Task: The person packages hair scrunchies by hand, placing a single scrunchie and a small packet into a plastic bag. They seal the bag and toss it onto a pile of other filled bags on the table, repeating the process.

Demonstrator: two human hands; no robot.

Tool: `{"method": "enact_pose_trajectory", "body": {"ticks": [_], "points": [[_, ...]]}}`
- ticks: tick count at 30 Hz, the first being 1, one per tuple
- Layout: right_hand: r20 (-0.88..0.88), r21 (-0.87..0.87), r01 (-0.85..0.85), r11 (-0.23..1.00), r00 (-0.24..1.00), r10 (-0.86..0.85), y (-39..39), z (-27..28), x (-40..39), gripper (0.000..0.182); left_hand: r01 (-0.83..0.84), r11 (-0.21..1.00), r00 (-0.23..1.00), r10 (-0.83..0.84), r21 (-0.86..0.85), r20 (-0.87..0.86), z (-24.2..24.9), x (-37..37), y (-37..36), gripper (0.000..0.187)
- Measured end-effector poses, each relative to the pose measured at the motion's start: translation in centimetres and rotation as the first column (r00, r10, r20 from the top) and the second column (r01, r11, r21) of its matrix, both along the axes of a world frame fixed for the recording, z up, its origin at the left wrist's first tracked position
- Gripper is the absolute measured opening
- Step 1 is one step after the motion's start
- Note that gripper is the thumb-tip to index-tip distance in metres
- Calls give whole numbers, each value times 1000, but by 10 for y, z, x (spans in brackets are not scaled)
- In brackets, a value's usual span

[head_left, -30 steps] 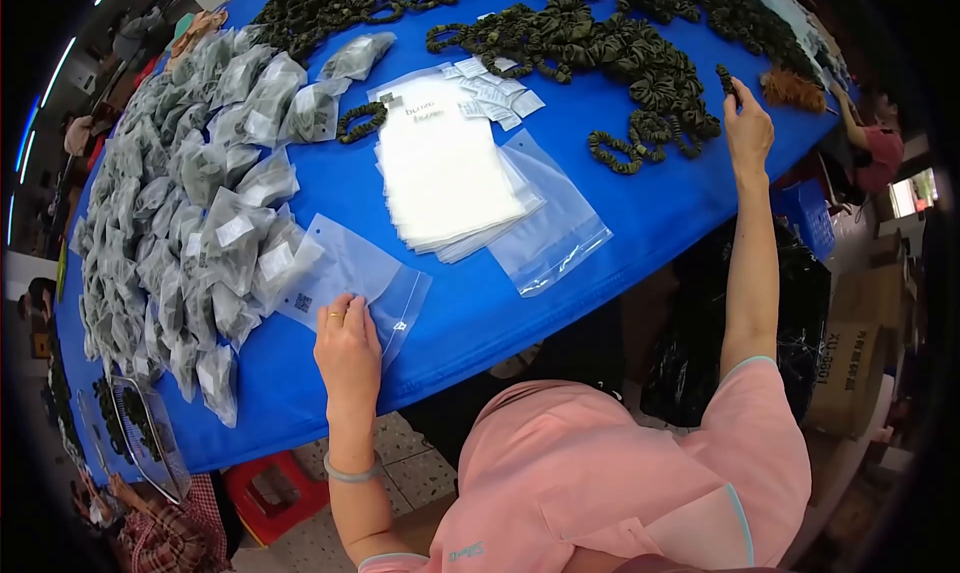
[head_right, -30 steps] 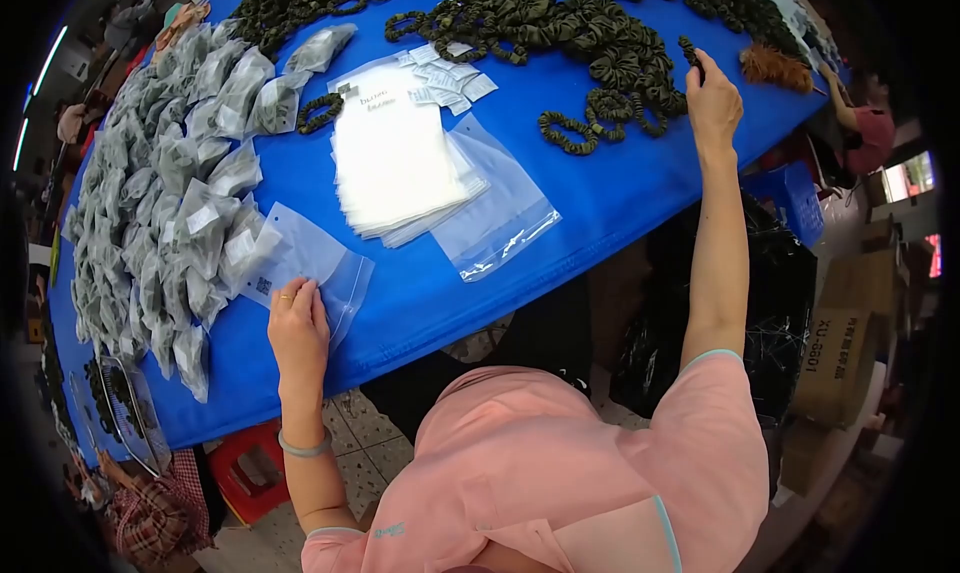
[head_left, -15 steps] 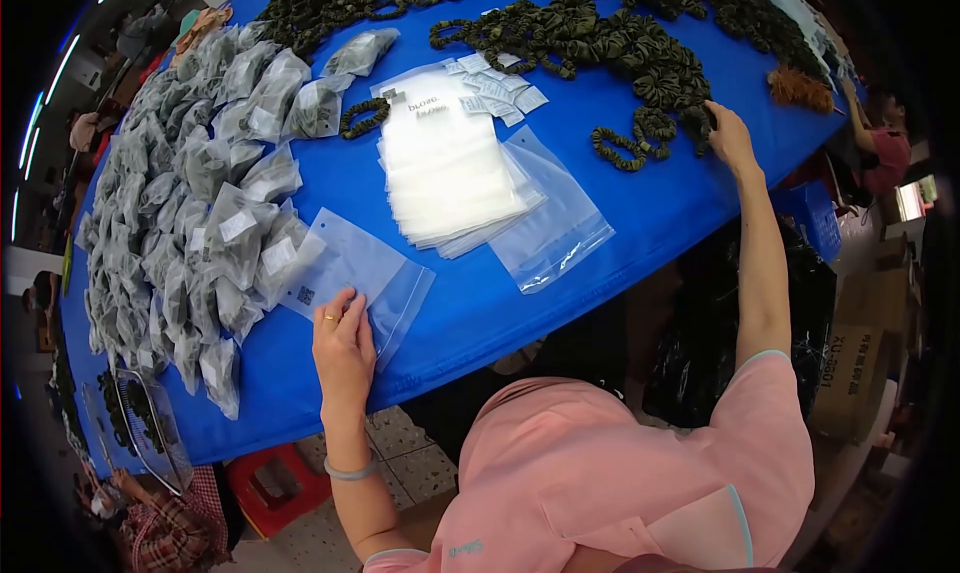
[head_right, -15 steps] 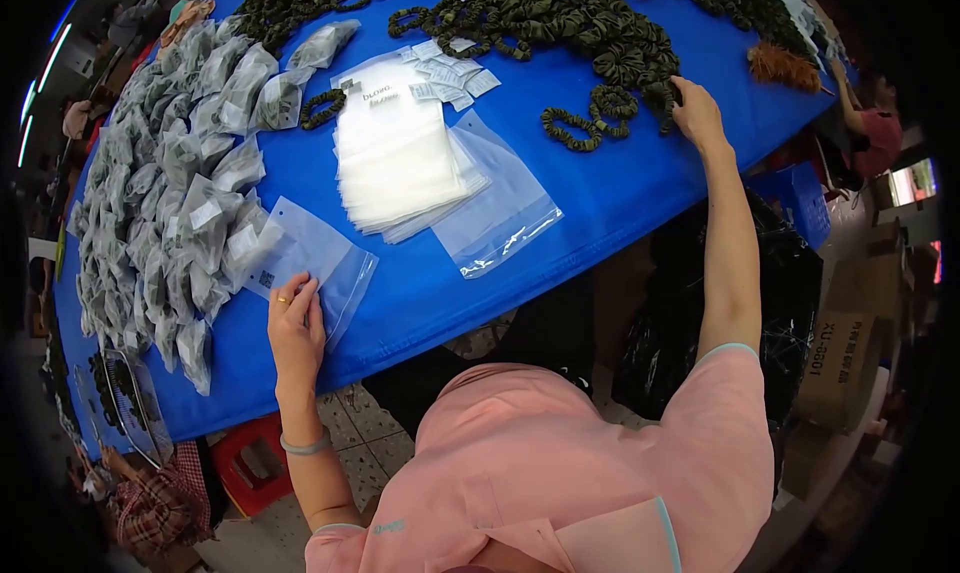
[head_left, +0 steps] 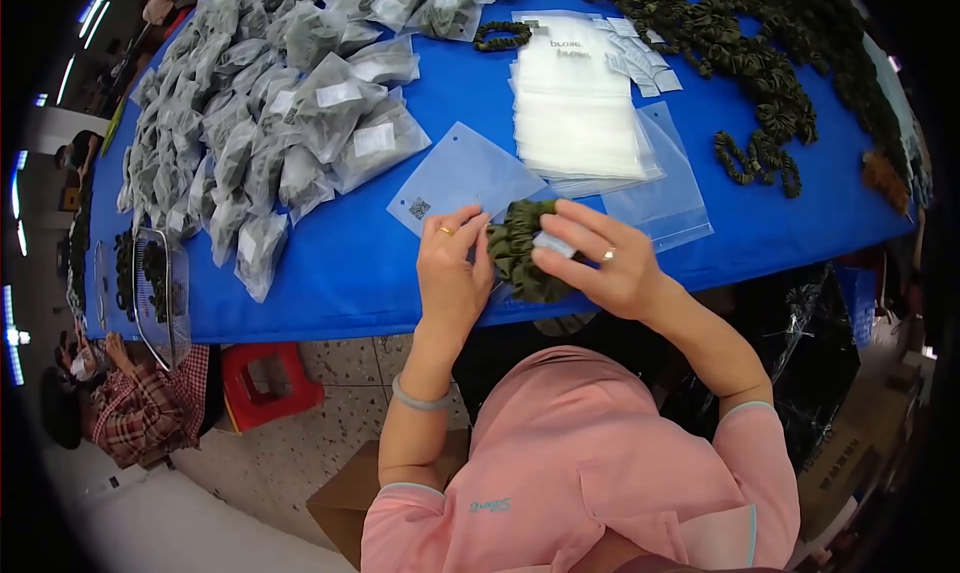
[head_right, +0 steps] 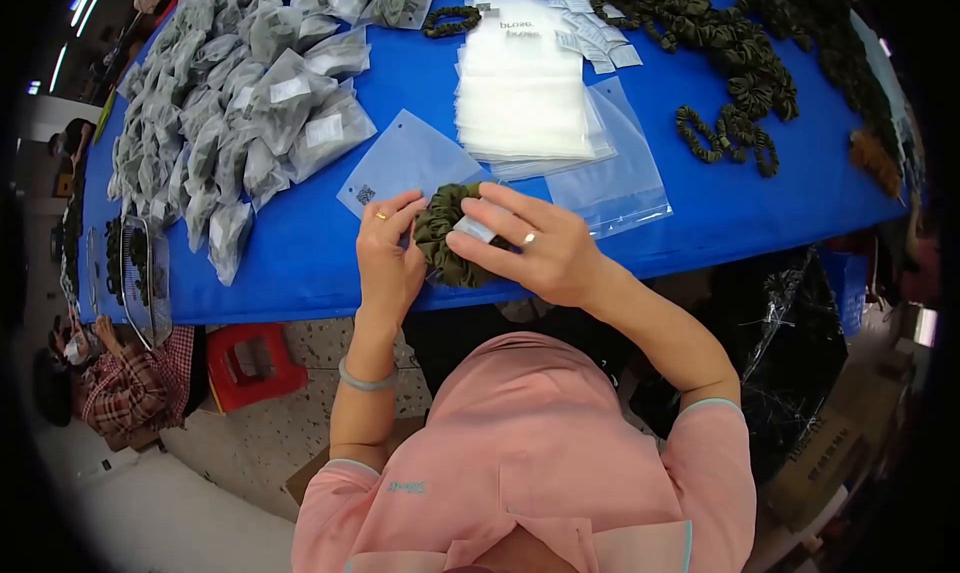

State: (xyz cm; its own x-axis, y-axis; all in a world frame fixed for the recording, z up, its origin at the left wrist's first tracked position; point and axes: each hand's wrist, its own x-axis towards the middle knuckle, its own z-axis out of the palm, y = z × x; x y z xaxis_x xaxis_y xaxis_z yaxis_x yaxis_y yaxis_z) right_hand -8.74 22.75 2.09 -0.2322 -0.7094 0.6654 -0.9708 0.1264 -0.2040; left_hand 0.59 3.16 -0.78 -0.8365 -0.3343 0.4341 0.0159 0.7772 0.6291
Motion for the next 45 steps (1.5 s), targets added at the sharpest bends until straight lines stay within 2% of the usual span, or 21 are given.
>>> {"method": "enact_pose_trajectory", "body": {"ticks": [1, 7, 11, 17, 19, 21, 22, 26, 27, 32, 36, 37, 38, 41, 44, 45], "points": [[10, 89, -17, 996, 1000, 17, -6, -16, 1, 34, 2, 996, 1000, -2, 86, 2, -1, 1, -2, 18], [22, 242, -202, 949, 979, 202, -16, -21, 1, 37, -2, 964, 998, -14, 267, 56, 6, 5, -8, 20], [32, 216, 105, 971, 993, -115, -31, -20, -4, 38, -38, 990, 992, 21, -137, -121, 12, 3, -1, 21], [-11, 192, 80, 978, 997, -80, -54, -26, 7, 39, -17, 971, 977, -34, -236, -210, 10, 0, -4, 24], [-18, 199, 91, 976, 996, -89, -63, -25, 6, 40, -243, 949, 954, 197, -200, -225, 18, 6, 1, 21], [-23, 202, 101, 974, 995, -99, -73, -25, 4, 41, -457, 874, 879, 416, -165, -232, 23, 12, 3, 18], [-20, 201, 97, 975, 995, -95, -77, -25, 4, 41, -460, 872, 878, 419, -167, -229, 22, 17, 1, 18], [22, 242, 96, 965, 994, -105, -91, -26, 7, 47, -393, 888, 900, 424, -240, 96, 6, 36, -14, 8], [22, 243, 92, 966, 995, -100, -97, -26, 8, 47, -397, 886, 899, 428, -239, 97, 3, 38, -18, 8], [25, 230, 98, 968, 994, -107, -140, -29, 2, 48, -317, 938, 935, 334, -141, 117, -5, 33, -33, 13], [20, 37, 66, 997, 998, -67, -183, -41, 1, 45, -348, 937, 936, 346, 20, 66, -1, 40, -33, 15], [12, 0, 102, 995, 995, -102, -183, -39, 3, 45, -354, 935, 934, 352, 20, 67, 1, 42, -32, 15], [5, -40, 140, 989, 990, -140, -180, -35, 5, 45, -342, 934, 939, 336, 106, 69, 5, 46, -30, 15], [34, 61, 206, 977, 977, -208, -145, -17, 15, 46, -280, 889, 959, 275, 363, 65, 14, 58, -15, 16], [82, 204, 104, 973, 989, -123, -93, -1, 39, 47, -240, 865, 970, 198, 440, 139, 18, 71, 5, 16], [102, 195, 51, 979, 992, -72, -70, 1, 48, 55, -231, 825, 971, 158, 517, 180, 20, 76, 13, 16]]}}
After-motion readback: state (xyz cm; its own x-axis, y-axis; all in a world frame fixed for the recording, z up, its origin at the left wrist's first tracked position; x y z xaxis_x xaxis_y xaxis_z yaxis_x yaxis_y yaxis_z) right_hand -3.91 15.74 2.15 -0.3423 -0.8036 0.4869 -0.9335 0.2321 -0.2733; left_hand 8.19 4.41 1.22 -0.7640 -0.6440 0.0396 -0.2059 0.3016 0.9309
